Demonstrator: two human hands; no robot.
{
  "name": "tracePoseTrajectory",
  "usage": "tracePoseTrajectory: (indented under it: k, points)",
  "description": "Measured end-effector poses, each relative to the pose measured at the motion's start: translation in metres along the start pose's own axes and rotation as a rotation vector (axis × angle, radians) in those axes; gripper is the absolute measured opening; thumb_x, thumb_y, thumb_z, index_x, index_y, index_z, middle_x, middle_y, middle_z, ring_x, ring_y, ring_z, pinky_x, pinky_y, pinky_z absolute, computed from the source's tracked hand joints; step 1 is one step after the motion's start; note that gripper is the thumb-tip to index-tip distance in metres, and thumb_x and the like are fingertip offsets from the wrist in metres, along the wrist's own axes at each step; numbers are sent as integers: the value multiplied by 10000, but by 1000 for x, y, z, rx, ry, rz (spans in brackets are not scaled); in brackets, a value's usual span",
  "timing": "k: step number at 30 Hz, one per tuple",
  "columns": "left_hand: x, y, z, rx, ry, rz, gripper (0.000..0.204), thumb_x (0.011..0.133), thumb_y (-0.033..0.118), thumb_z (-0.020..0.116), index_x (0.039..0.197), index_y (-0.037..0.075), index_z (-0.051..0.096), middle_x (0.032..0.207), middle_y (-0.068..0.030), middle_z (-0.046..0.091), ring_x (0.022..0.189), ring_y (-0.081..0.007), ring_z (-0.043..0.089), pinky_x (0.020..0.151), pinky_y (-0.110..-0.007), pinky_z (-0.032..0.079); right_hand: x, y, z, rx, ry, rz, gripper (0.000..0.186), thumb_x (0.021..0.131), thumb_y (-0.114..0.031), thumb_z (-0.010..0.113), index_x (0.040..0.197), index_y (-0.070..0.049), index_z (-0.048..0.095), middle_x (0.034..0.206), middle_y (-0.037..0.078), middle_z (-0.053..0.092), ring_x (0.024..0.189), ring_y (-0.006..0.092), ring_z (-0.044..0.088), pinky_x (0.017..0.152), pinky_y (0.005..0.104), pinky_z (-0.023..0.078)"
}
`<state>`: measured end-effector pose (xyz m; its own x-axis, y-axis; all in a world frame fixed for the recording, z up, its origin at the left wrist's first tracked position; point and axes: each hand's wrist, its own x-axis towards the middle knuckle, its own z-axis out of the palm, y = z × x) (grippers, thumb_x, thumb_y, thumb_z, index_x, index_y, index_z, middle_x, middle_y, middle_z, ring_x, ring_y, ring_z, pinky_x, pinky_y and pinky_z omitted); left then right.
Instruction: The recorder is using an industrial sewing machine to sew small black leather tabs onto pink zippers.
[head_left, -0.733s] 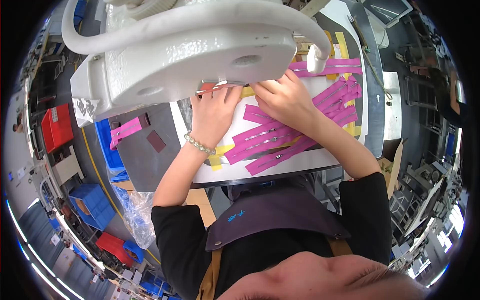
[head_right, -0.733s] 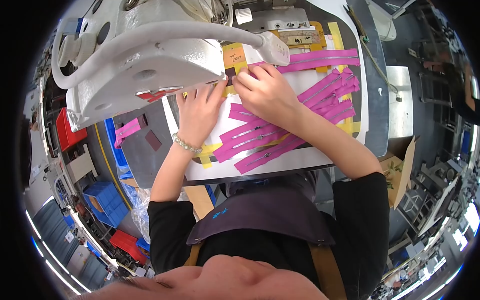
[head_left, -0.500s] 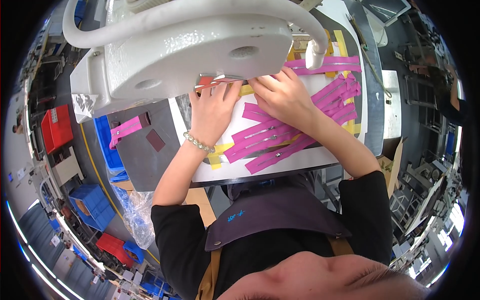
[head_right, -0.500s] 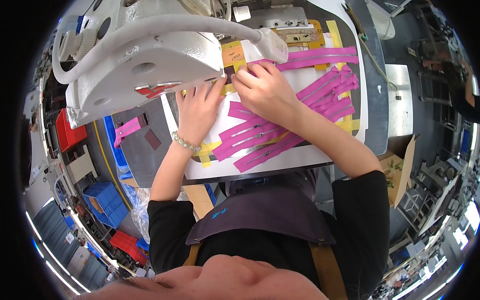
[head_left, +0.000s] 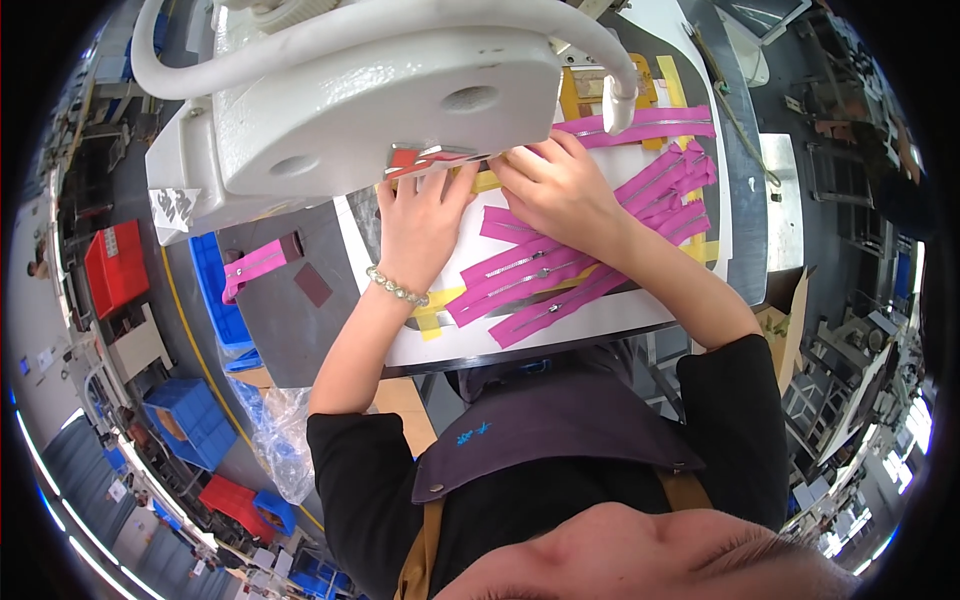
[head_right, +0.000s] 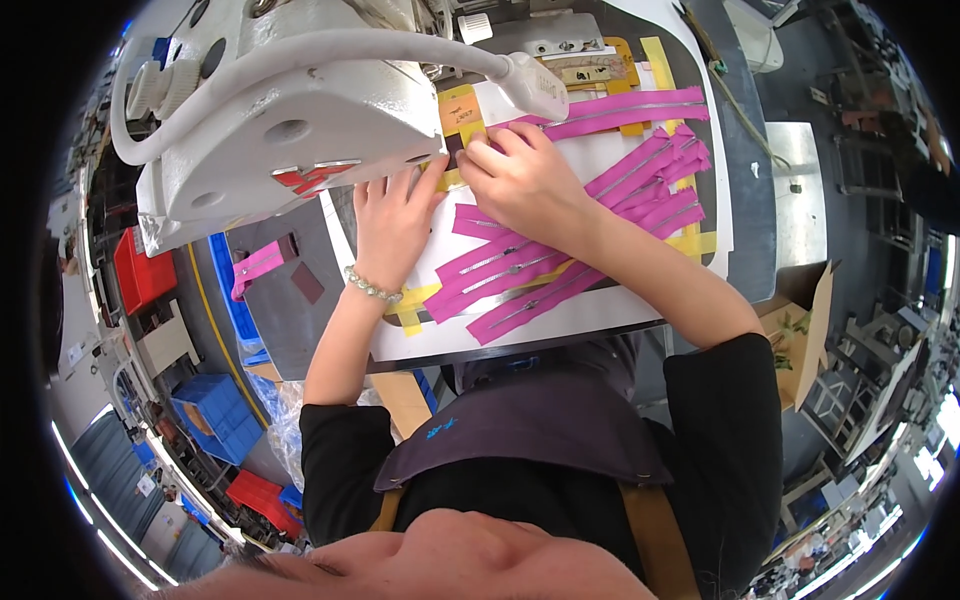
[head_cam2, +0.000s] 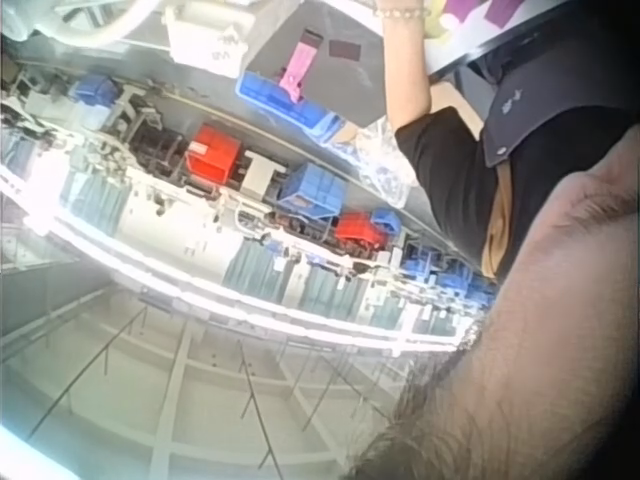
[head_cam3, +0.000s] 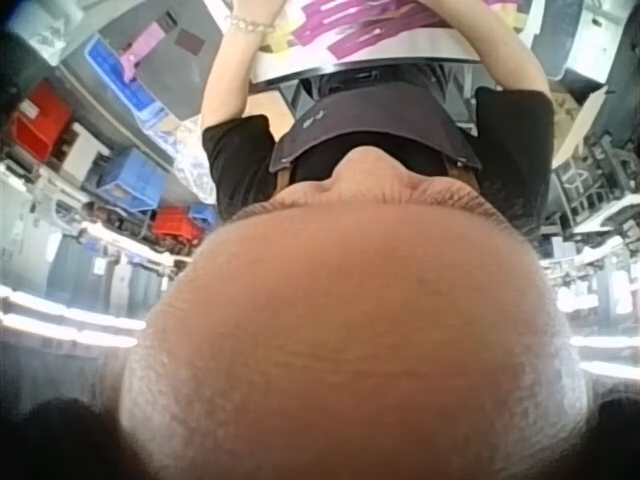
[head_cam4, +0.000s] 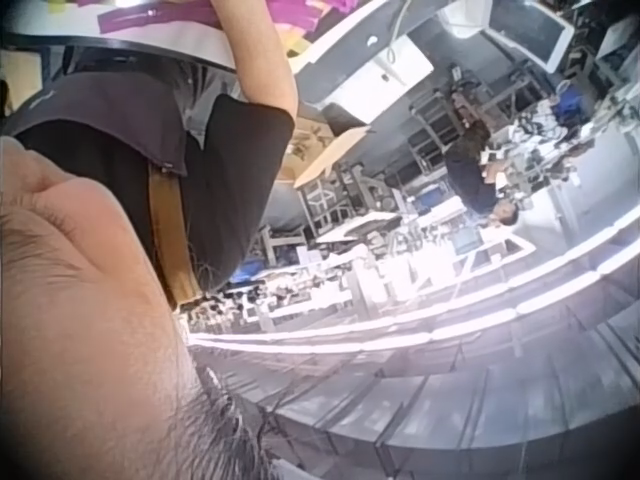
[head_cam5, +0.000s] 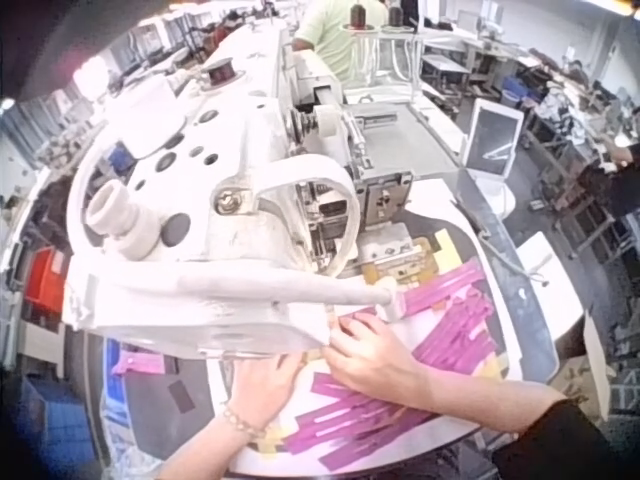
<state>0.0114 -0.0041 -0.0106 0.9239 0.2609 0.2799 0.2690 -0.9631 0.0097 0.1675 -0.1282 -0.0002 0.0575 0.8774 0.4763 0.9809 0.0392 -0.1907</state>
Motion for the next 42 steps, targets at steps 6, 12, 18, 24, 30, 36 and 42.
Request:
tracePoseTrajectory:
  k: [6, 12, 18, 24, 30, 36, 42]
  points:
    - [-2, -2, -1, -17, 6, 0, 430, 761, 215, 672, 1186, 207, 611, 1045, -12, 573, 987, -235, 529, 896, -410, 390, -9, 6, 3, 106, 19, 15, 234, 709, -155, 701, 897, -64, 595, 961, 51, 603, 935, 204, 587, 833, 345, 447]
    - [1, -10, 5, -33, 50, 17, 379, 780, 213, 666, 1155, 188, 621, 1087, -14, 580, 1035, -243, 526, 919, -420, 369, -9, 15, 4, 139, 38, -22, 249, 716, -167, 729, 885, -81, 568, 950, 40, 614, 932, 201, 587, 866, 357, 420]
    - [17, -22, -6, -134, -265, -64, 252, 815, 264, 657, 1020, 120, 684, 936, -71, 656, 852, -252, 599, 788, -388, 446, -9, 25, 9, 178, 59, 12, 233, 724, -156, 730, 903, -89, 598, 935, 35, 618, 928, 200, 587, 919, 391, 393]
    - [26, -61, 8, -494, -324, 54, 326, 796, 274, 708, 1063, 90, 673, 988, -92, 676, 895, -243, 615, 785, -347, 471, -10, 28, 8, 215, 54, 28, 208, 738, -148, 691, 870, -86, 543, 1058, 47, 632, 957, 189, 614, 789, 354, 470]
    - [32, -87, 36, -681, -246, 44, 386, 766, 154, 737, 1130, 83, 629, 1112, 11, 668, 966, -158, 594, 866, -307, 465, -9, 30, 7, 180, 24, 30, 182, 766, -152, 687, 882, -85, 564, 1068, 27, 627, 983, 187, 604, 751, 305, 531]
    - [38, -82, 31, -554, -204, 164, 396, 762, 154, 741, 1127, 60, 618, 1109, 17, 669, 951, -149, 590, 868, -301, 461, -9, 30, 6, 166, 23, 30, 179, 766, -151, 686, 856, -83, 547, 1097, 30, 625, 1009, 190, 604, 742, 299, 543]
    - [37, -77, 26, -699, -184, 83, 395, 751, 188, 757, 1095, 45, 628, 1061, -24, 681, 943, -175, 596, 853, -310, 464, -8, 31, 6, 176, 33, 21, 188, 763, -149, 689, 854, -74, 543, 1107, 51, 624, 1015, 211, 604, 754, 301, 542]
